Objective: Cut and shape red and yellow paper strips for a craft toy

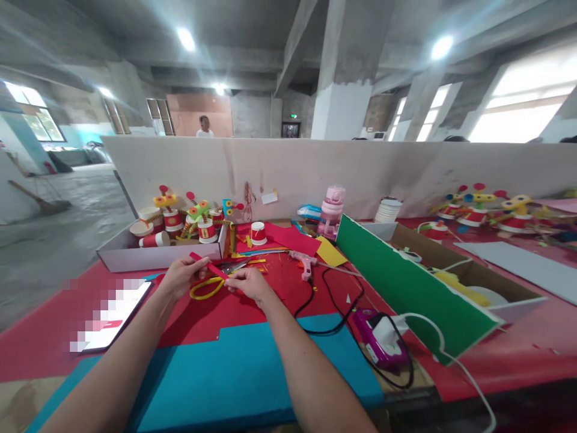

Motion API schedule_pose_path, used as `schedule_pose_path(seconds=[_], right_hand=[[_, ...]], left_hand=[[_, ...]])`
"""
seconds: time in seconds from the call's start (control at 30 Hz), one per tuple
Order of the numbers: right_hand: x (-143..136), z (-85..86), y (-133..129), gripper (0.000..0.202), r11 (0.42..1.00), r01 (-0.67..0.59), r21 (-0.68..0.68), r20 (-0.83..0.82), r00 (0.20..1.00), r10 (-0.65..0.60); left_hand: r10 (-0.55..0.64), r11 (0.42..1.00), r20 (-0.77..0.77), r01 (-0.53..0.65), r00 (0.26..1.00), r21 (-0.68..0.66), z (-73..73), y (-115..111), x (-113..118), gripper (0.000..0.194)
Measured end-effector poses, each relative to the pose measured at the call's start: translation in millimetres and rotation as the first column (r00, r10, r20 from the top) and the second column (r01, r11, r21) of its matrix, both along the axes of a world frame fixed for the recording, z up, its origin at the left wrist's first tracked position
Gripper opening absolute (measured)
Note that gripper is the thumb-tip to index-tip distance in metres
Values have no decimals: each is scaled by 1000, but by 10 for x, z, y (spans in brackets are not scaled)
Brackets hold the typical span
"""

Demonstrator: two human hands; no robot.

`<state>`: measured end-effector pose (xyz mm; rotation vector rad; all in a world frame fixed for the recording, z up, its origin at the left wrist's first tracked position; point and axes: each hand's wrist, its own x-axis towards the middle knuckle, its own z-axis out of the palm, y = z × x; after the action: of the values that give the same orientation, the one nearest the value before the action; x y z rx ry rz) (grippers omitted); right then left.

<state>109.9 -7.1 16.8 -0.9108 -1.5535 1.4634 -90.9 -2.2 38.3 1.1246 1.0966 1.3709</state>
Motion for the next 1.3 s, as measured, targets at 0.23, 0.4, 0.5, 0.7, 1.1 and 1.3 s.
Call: schedule_pose_path(seconds=[0.23, 0.4, 0.5, 0.7, 1.1, 1.3], right_hand=[[104, 40, 46, 19, 967, 57, 248, 309, 941, -135], [136, 109, -4, 17, 806, 47, 590, 631, 596, -497], [70, 120, -72, 17, 756, -98, 647, 683, 514, -519], [-16, 103, -119, 17, 677, -206, 706, 666, 518, -537], [117, 79, -3, 14, 617, -210, 758, 604, 582, -544], [88, 55, -11, 19, 616, -173, 768, 553, 665, -502]], left_hand=[[310, 941, -166, -277, 936, 192, 1, 39, -151, 31], [579, 728, -622, 8, 528, 685, 81, -59, 22, 22], [420, 724, -851, 449, 314, 523, 0, -114, 218, 18], [405, 770, -906, 488, 124, 412, -119, -148, 311, 14], [401, 805, -913, 445, 79, 392, -63, -100, 173, 15], [391, 801, -914, 451, 107, 395, -118, -55, 167, 19]])
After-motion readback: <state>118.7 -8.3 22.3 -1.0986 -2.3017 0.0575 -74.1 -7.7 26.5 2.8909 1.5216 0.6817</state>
